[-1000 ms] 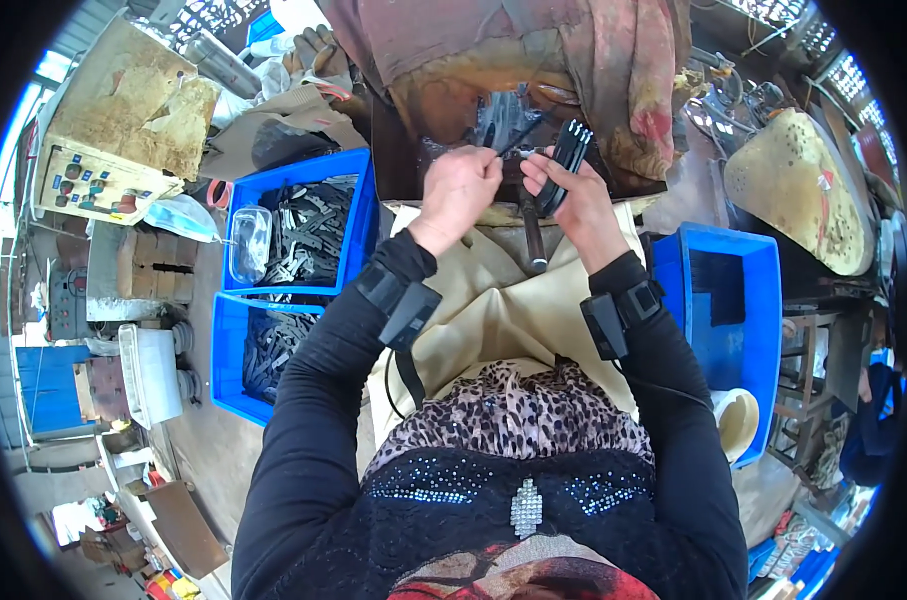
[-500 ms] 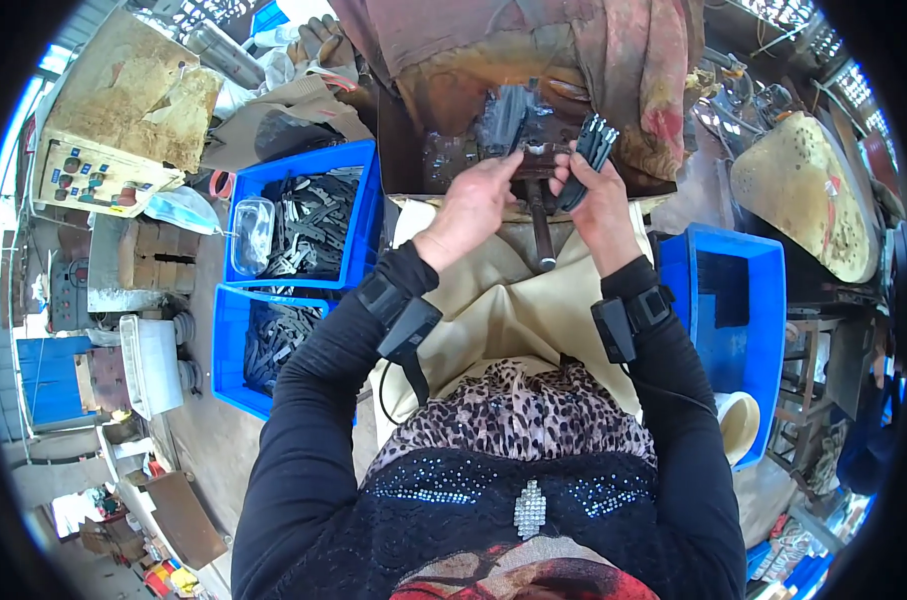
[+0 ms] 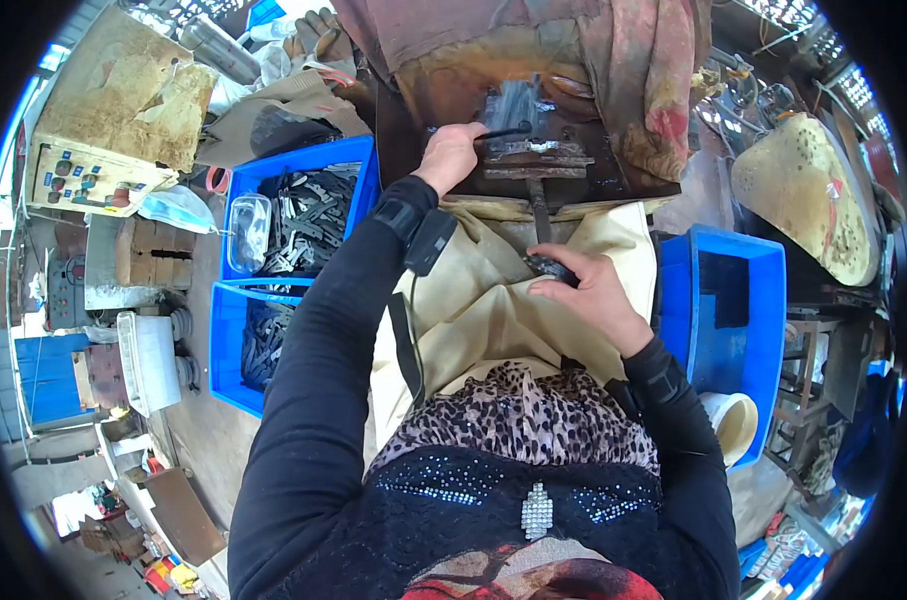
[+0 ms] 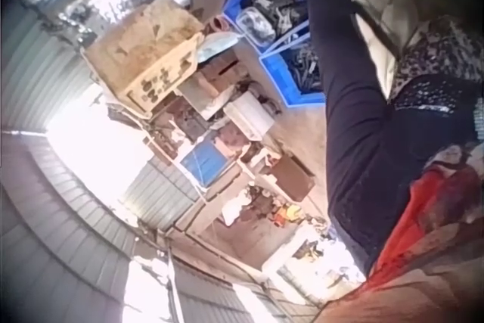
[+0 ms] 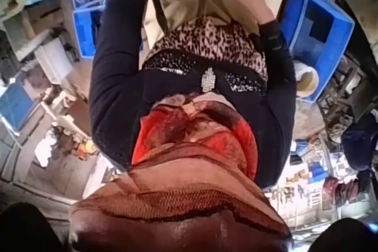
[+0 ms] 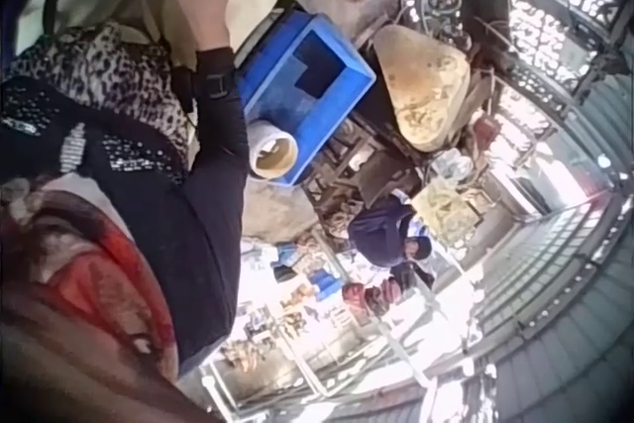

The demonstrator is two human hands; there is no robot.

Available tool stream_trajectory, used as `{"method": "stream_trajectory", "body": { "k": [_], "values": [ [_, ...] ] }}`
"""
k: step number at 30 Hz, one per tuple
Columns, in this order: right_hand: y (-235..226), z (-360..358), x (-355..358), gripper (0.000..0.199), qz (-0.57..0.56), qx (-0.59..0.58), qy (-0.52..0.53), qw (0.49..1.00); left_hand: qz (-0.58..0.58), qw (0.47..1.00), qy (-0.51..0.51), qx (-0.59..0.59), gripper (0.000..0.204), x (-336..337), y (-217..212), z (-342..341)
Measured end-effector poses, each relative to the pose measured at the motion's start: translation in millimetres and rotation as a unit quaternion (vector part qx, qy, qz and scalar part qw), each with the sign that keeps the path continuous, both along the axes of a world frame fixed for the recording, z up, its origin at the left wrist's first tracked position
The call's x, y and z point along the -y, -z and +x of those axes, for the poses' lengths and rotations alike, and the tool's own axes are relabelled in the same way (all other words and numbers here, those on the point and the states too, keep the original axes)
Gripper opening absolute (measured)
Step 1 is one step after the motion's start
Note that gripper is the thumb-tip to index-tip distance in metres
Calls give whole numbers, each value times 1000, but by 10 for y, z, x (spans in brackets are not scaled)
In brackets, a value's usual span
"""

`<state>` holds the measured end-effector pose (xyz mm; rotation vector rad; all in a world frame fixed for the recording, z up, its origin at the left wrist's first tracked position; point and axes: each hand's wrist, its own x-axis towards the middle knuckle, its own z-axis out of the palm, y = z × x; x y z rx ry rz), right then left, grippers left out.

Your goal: The person picks up metal pieces from a blue bin, processes them in a machine, and dips them into a bucket of liquid before placing them into another blue bin. They also pick up and inspect a pair of glasses.

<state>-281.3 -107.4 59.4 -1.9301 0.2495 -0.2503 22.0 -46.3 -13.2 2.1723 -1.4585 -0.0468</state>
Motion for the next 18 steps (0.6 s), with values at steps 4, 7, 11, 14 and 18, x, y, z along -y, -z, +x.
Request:
{"method": "stream_trajectory", "body": {
  "k": [4,7,11,14,18],
  "values": [
    [16,32,-20,34,-146,39,17,988,21,999,29,-28,37,118,82,30],
    [12,37,-28,31,-213,57,20,975,24,998,59,-25,41,114,103,69],
    [27,25,-40,35,-266,57,19,962,23,993,114,29,45,132,128,125],
    [86,30,-31,39,-309,94,33,946,32,986,159,40,43,158,94,155],
    [179,-12,-28,32,-345,130,50,928,54,986,153,31,36,157,-41,122]
  ]
}}
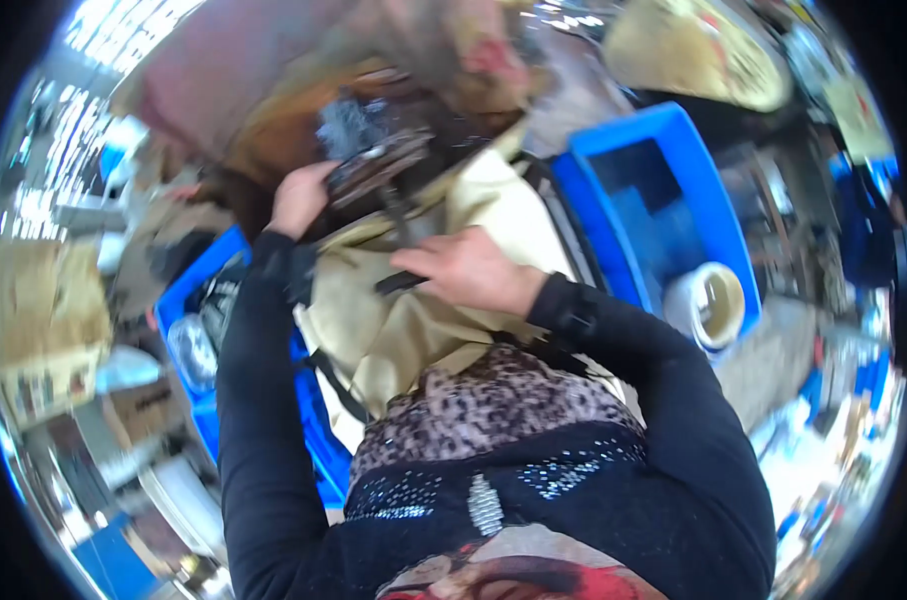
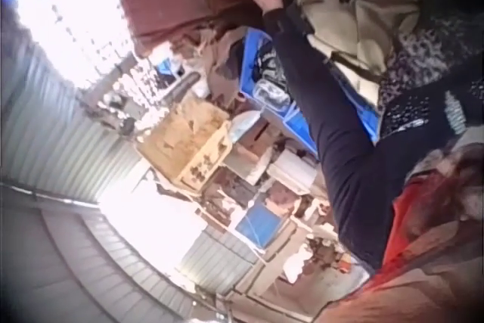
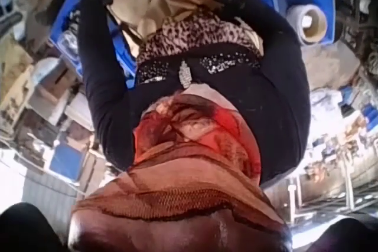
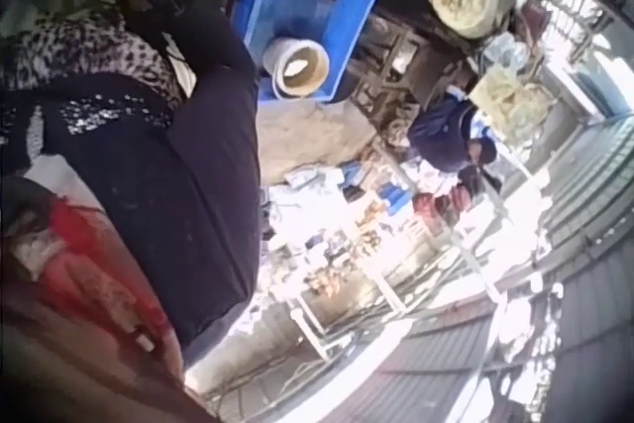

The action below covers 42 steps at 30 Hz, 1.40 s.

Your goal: The person picks up metal pieces from a blue bin, processes them in a machine, and dips them into a bucket of liquid before placing them into another blue bin. They also pick up and inspect a pair of glasses.

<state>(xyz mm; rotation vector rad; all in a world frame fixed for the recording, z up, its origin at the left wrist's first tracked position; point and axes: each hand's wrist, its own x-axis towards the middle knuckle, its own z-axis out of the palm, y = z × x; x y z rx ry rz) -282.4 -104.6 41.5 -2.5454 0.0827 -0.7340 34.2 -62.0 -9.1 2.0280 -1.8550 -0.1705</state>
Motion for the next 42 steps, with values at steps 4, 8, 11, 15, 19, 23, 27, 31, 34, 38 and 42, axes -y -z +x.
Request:
{"method": "stream_trajectory", "body": {
  "k": [4,8,11,15,19,23,27,31,34,38,42],
  "values": [
    [-39,19,-14,24,22,-31,16,999,-38,999,9,17,31,-109,-210,-38],
    [-264,388,129,30,42,62,60,995,-110,983,-140,48,41,-368,-218,-93],
    [-515,904,392,24,83,113,103,985,-94,964,-222,-113,41,-448,-82,-252],
    [-834,1556,789,25,127,81,154,977,-104,952,-277,-80,39,-433,-36,-458],
    [-985,2041,1122,28,133,50,177,974,-55,959,-276,-29,37,-401,-114,-514],
    [-976,2394,1378,33,166,-7,194,967,-10,957,-287,-31,32,-381,-147,-531],
    [-964,2607,1582,44,162,-20,185,969,-54,961,-271,3,27,-393,-159,-587],
    [-960,2693,1769,48,136,-12,124,983,-65,954,-293,-7,25,-426,-162,-619],
    [-901,2759,1847,46,195,-3,94,976,-90,951,-295,-2,22,-426,-145,-605],
    [-877,2872,1883,40,301,-41,103,947,-67,947,-314,-29,24,-427,-135,-586],
    [-905,2716,1884,38,483,-44,1,874,-56,946,-317,-34,24,-429,-151,-593]
  ]
}}
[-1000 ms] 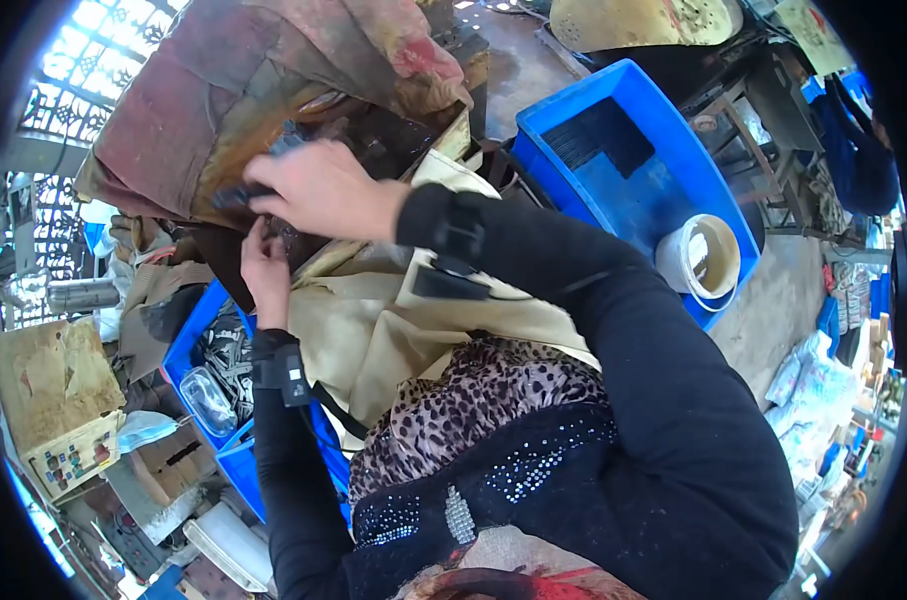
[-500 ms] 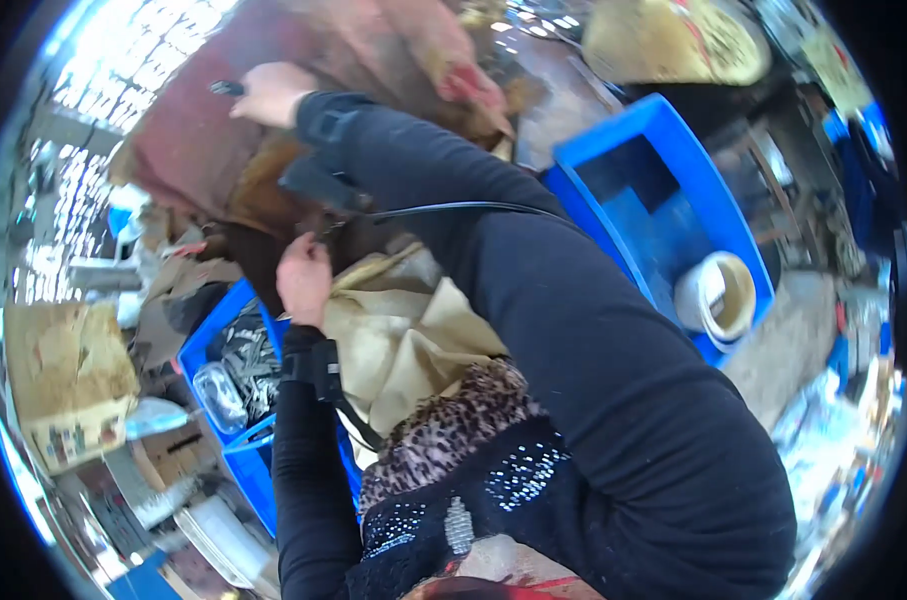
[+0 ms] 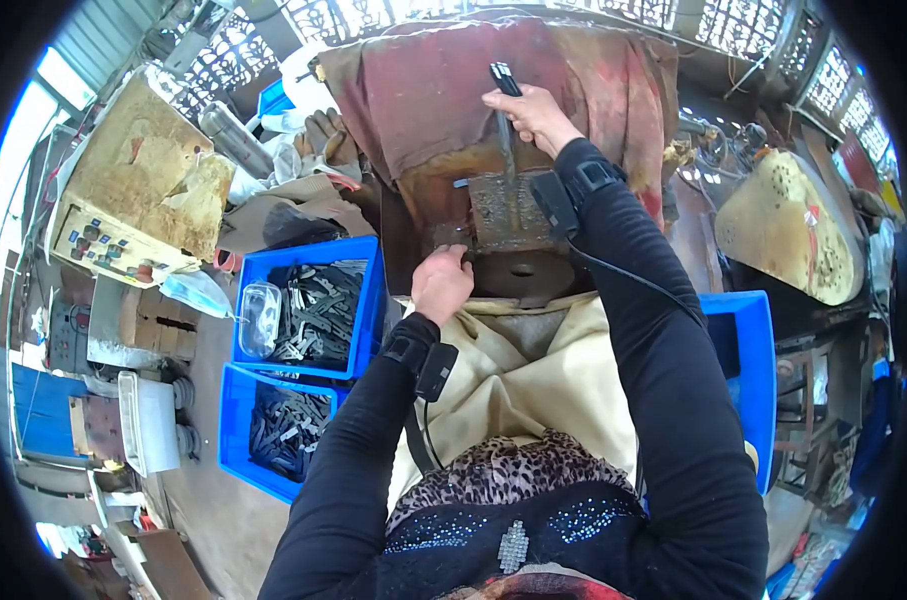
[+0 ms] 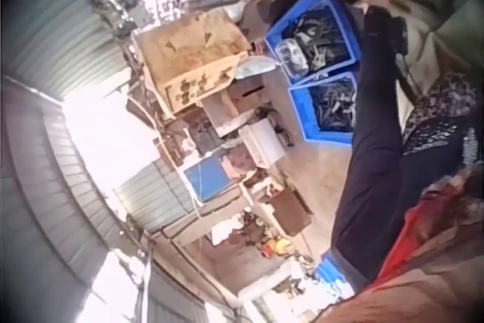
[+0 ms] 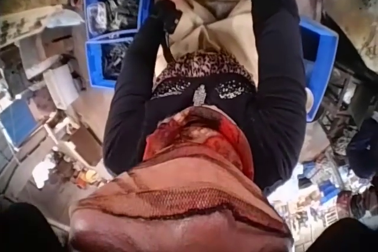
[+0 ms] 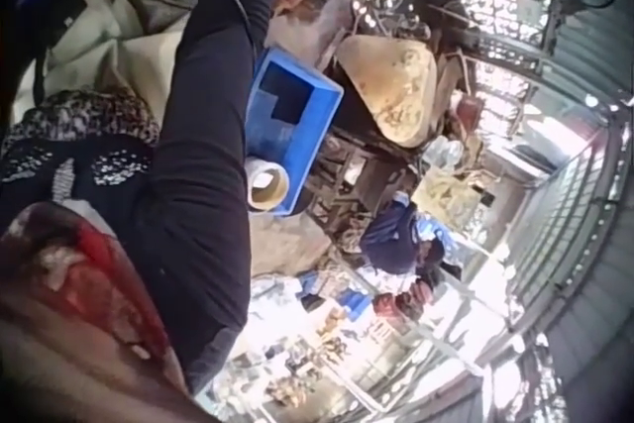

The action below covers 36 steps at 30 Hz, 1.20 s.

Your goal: The person picks up metal pieces from a blue bin, processes them in a machine, and dips them into a bucket of liquid before placing them into another blue bin. They also pick up and inspect a pair of glasses.

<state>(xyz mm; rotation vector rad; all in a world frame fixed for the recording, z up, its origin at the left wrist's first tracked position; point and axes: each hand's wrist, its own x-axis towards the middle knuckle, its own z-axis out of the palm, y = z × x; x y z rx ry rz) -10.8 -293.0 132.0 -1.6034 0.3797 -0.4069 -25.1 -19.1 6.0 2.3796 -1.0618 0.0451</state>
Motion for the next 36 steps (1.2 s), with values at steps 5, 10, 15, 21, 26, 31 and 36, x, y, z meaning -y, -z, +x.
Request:
{"method": "stream_trajectory", "body": {
  "k": [5,10,15,21,26,31,36],
  "values": [
    [-83,-537,-101,40,312,57,-54,947,-22,999,4,26,21,-9,19,-5],
    [22,-1544,-463,29,314,37,-98,943,-88,993,56,50,22,-9,4,40],
    [486,-2363,-1042,14,310,11,-76,948,-202,910,126,-339,36,165,-207,-247],
    [537,-2604,-1351,26,-124,-38,103,986,-166,710,203,-653,31,586,-671,-1094],
    [387,-2929,-1291,39,-108,-52,142,983,-248,686,206,-652,20,844,-909,-1516],
    [414,-3359,-1360,39,-116,-38,212,970,-258,657,221,-673,18,1050,-1000,-1765],
    [505,-3619,-1432,37,-177,-33,254,950,-240,659,206,-682,21,1075,-885,-2059]
  ]
}}
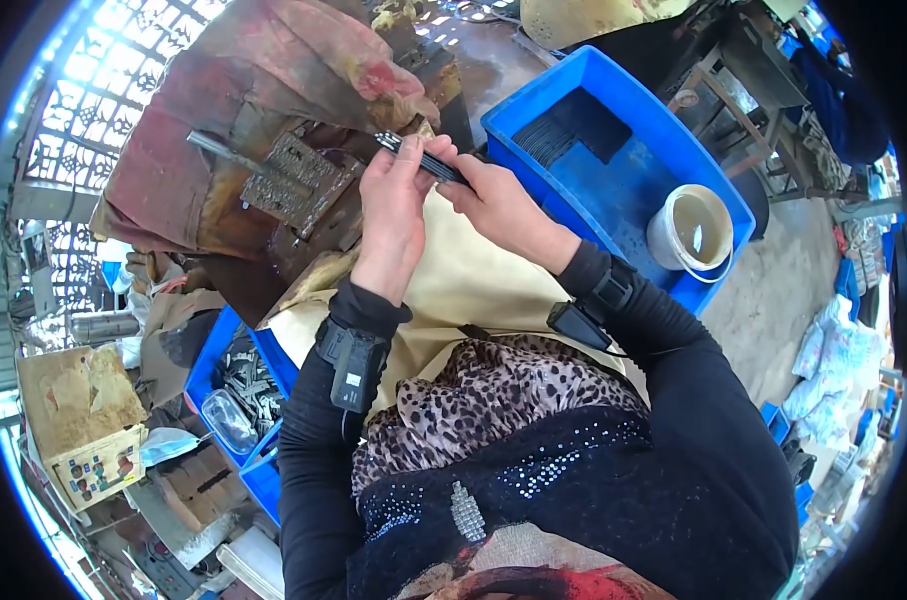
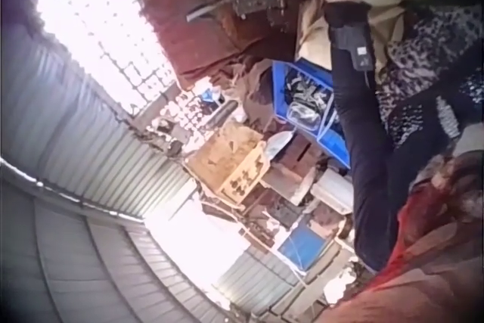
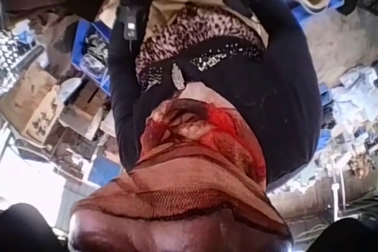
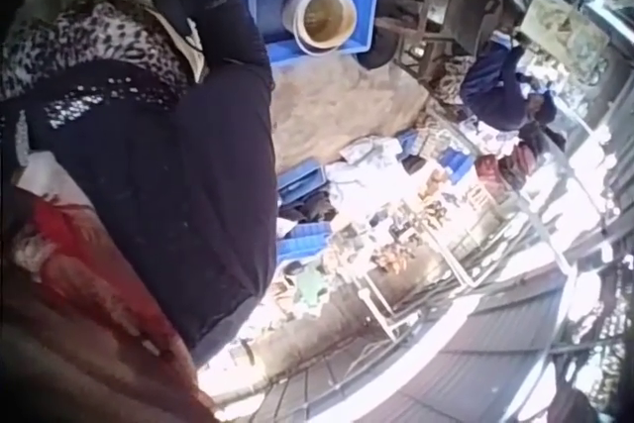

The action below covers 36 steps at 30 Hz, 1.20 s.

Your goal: The person picks up metal pieces from a blue bin, processes them in a machine, and dips them into a bucket of liquid before placing them into another blue bin. They also pick up and inspect a pair of glasses.

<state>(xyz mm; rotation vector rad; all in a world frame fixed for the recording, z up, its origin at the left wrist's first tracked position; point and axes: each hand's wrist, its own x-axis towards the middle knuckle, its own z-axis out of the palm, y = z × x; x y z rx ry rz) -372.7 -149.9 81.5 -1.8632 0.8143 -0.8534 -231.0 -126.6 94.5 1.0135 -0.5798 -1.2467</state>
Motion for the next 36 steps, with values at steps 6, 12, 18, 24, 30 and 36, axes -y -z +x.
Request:
{"method": "stream_trajectory", "body": {
  "k": [6,12,18,24,30,36],
  "values": [
    [49,-58,-27,29,-27,-51,29,998,4,998,49,26,25,-51,1,-64],
    [45,-243,-30,22,-49,-7,98,994,2,990,100,96,26,-39,-45,-108],
    [479,-1370,622,32,-100,-306,202,925,-86,883,-85,454,39,100,180,529],
    [1542,-2225,898,28,52,-658,-10,752,71,668,-172,720,41,-170,730,1514],
    [1765,-2301,717,28,186,-672,-1,717,101,616,-144,768,44,-218,1040,1624],
    [1537,-2254,491,29,133,-641,123,746,106,637,-124,753,45,-230,1010,1614]
  ]
}}
